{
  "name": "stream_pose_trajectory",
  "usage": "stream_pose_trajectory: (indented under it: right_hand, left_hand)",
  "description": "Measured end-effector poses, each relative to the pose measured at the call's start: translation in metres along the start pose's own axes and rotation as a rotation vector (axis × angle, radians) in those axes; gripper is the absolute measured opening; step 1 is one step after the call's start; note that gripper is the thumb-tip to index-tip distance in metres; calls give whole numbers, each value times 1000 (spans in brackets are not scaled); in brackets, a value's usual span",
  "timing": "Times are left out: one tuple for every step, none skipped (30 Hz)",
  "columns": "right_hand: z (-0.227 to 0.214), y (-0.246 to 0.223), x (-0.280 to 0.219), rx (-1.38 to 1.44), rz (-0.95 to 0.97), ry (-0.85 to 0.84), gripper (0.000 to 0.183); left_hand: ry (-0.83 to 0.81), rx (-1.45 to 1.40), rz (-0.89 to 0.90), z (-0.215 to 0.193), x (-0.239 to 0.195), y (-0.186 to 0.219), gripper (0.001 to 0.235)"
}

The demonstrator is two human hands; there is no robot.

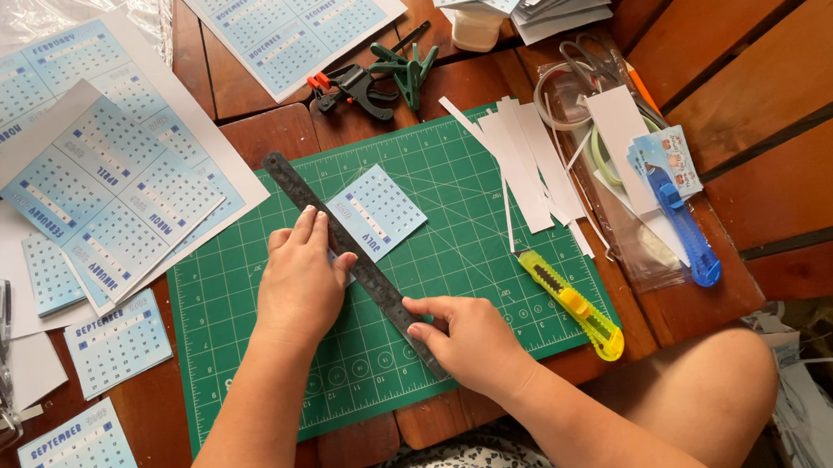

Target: The person uses a metal ruler and a yellow utility knife to cut printed calendar sheets on a green cutting mat. They measure and trim the sheets into smaller sections, then fold and separate them. The person continues cutting additional sheets and discards the offcuts.

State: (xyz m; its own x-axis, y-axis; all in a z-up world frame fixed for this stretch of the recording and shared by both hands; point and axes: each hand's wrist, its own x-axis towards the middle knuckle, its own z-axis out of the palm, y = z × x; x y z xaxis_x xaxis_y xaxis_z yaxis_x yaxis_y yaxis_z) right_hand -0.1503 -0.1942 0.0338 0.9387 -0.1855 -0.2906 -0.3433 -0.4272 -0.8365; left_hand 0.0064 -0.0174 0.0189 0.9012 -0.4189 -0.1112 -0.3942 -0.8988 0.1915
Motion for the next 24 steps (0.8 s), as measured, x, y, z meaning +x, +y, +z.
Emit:
stream_pose_trajectory:
  right_hand:
    - [0,0,0,0,0,1,32]
    - [0,-1,0,4,0,3,32]
    - [0,-1,1,8,-1,4,32]
    - [-1,-1,0,8,-1,4,32]
    - [-1,-1,0,9,-2,7,32]
    - [-1,-1,0,9,-4,9,32]
    - [-1,-1,-1,9,-4,10,32]
    - [0,-1,-1,5,1,8,32]
    - [0,-1,-1,0,6,6,32]
    - [0,0,0,-1,5,7,32]
    - [0,0,0,-9,10,-1,32]
    - [0,0,1,-17,14,-8,32]
    - [-2,1,2,-18,13,-9,32]
    - [-3,3,3,-54,10,-26,34]
    - [-4,4,4,-91,5,-43,35]
    - [-14,-3,-2,-93,2,-44,35]
    - [-24,-9,-7,-190,0,-24,35]
    - [-34,-16,-12,-286,-2,-3,36]
    - [-46,-11,-15,-290,-5,-5,36]
    - [-57,-5,-18,-388,8,98,37]
    - [-69,0,-21,-487,20,203,37]
    - [-78,-5,-25,-492,18,203,37]
    - [-86,-9,-29,-583,243,209,51]
    - [-94,-14,-33,-670,470,214,67]
  left_hand:
    - [0,0,1,-4,-1,2,72]
    - [-17,10,1,-7,-2,4,75]
    - [-35,21,2,-11,-2,5,79]
    - [-35,22,2,-12,-2,6,79]
    - [-57,17,2,-14,-2,7,82]
    - [-80,13,3,-15,-1,7,86]
    - [-80,13,3,-17,-1,8,86]
    - [-91,25,5,-19,0,10,87]
    - [-101,38,6,-20,0,11,88]
    - [-100,37,6,-24,0,14,88]
    - [-122,48,0,-29,0,17,88]
    - [-143,59,-6,-33,0,19,88]
    - [-142,57,-8,-33,2,19,88]
    - [-157,64,-9,-32,4,19,90]
    - [-170,71,-10,-32,6,18,92]
    - [-168,70,-12,-28,8,17,92]
    - [-166,77,-2,-25,9,16,93]
    - [-165,84,9,-21,11,14,94]
    - [-162,81,6,-20,12,14,94]
    - [-168,60,-8,-19,12,14,94]
    - [-173,38,-20,-18,13,14,94]
    - [-170,34,-22,-17,14,14,94]
    - [-193,-36,-39,-16,14,13,93]
    - [-215,-107,-55,-15,14,12,92]
